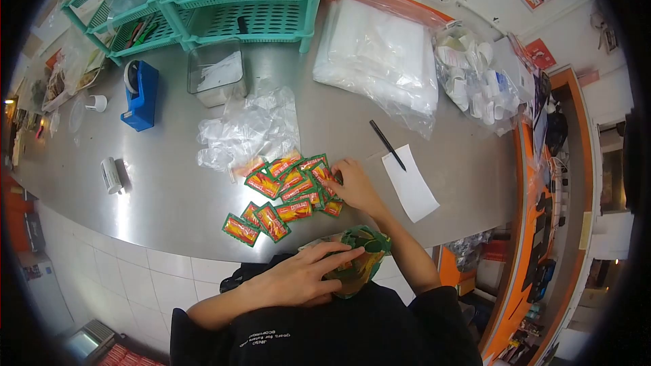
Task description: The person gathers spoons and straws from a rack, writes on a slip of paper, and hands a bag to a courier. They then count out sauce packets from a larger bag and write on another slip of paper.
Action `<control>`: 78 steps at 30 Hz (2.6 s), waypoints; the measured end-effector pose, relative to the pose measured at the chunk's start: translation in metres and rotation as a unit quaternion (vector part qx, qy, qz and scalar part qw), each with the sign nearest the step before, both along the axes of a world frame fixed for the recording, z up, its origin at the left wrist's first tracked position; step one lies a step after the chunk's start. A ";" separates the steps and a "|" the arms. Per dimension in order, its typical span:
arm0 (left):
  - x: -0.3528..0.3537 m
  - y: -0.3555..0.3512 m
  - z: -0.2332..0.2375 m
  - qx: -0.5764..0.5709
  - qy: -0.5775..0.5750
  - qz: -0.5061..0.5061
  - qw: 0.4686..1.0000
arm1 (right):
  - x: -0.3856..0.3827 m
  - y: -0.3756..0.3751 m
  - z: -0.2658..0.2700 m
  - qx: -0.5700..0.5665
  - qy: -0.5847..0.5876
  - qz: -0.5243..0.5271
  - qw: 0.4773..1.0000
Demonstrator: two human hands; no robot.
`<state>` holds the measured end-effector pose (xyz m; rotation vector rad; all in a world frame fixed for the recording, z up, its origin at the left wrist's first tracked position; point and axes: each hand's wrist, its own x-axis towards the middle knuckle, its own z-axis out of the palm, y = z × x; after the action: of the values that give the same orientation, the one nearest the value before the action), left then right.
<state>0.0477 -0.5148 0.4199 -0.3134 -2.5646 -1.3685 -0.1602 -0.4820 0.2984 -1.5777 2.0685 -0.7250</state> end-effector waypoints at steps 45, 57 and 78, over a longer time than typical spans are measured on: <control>-0.002 -0.003 -0.012 0.037 -0.008 0.008 0.999 | -0.050 -0.008 -0.005 -0.026 0.051 0.167 0.984; -0.003 -0.004 -0.013 0.041 -0.018 0.004 0.999 | -0.028 -0.041 0.017 -0.070 0.072 0.041 0.994; -0.004 -0.001 -0.014 0.057 -0.006 -0.014 0.998 | -0.020 0.033 0.030 0.112 -0.176 0.036 0.977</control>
<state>0.0436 -0.5158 0.4055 -0.3245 -2.4878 -1.5241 -0.1802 -0.4492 0.3288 -1.2870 1.7585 -0.6640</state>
